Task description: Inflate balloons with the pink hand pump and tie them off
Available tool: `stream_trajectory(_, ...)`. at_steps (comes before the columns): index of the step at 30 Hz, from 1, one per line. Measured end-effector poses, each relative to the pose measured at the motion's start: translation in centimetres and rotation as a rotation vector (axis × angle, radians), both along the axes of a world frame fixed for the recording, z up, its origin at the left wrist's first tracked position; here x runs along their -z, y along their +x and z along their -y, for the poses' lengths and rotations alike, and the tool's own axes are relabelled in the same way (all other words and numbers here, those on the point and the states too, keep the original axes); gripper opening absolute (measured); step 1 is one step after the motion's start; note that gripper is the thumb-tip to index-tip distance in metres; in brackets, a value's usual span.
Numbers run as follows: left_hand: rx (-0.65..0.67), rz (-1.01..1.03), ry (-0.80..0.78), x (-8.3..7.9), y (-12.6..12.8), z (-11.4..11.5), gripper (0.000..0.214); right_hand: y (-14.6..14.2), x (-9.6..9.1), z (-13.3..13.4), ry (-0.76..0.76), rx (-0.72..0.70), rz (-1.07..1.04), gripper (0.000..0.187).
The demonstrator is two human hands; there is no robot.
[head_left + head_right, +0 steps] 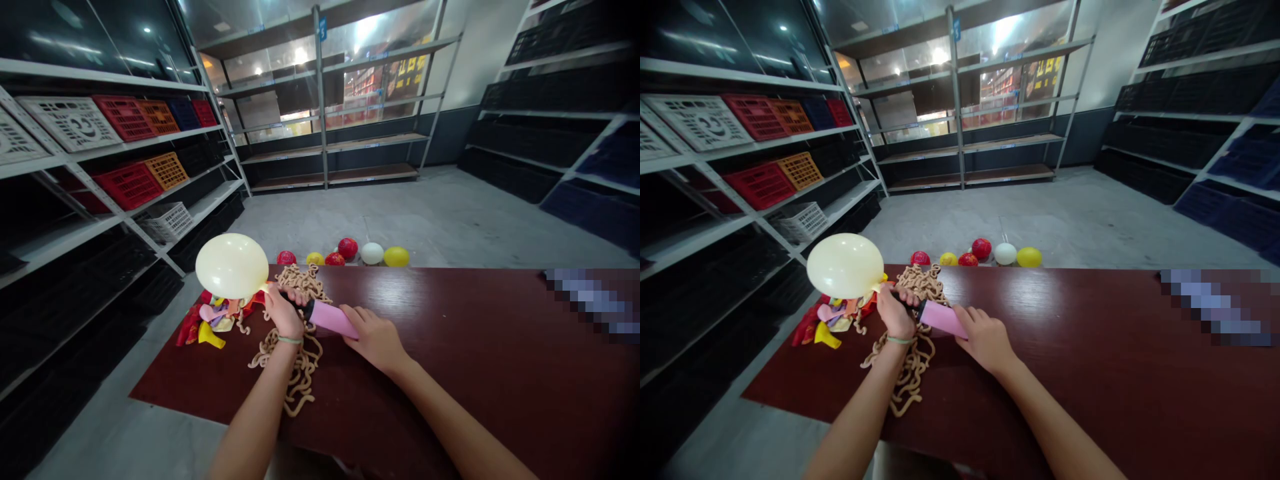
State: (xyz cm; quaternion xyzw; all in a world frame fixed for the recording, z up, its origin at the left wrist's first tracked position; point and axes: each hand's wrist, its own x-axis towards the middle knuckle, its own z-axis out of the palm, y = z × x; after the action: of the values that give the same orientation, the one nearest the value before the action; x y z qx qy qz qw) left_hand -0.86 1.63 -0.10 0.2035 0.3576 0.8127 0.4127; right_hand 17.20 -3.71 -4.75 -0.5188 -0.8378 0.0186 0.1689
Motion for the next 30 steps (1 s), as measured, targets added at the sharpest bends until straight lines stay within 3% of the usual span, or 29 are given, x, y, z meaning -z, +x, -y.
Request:
stream_trajectory(5,-0.062,0.015,0.007,-0.6,-2.1,-0.4,0.019,1.9,-0.4,-1.1,0.063,-0.027,0.029,0.056)
stream_trajectory(11,-0.147,0.069,0.022,-1.4,-4.2,-0.7,0.017,3.7,-0.6,-1.8,0.108,0.054,0.06,0.049)
stream_trajectory(14,-0.138,0.071,0.024,-1.1,-3.3,-0.5,0.017,2.7,-0.7,-1.3,0.091,0.054,0.068,0.045)
stream_trajectory(19,-0.014,0.018,0.02,0.2,-0.1,0.1,0.018,0.4,-0.4,0.0,0.018,0.067,0.0,0.046)
stream_trajectory(22,0.017,0.001,0.014,0.3,0.3,0.3,0.018,0.3,-0.3,0.1,-0.003,0.025,-0.016,0.046)
stream_trajectory(26,-0.021,0.024,-0.01,-0.7,-1.3,0.1,0.013,1.9,-0.6,-0.8,0.028,-0.025,0.01,0.048)
stream_trajectory(30,-0.124,0.062,0.002,-1.7,-3.8,-0.3,0.008,3.7,-1.0,-1.9,0.067,0.011,0.047,0.047)
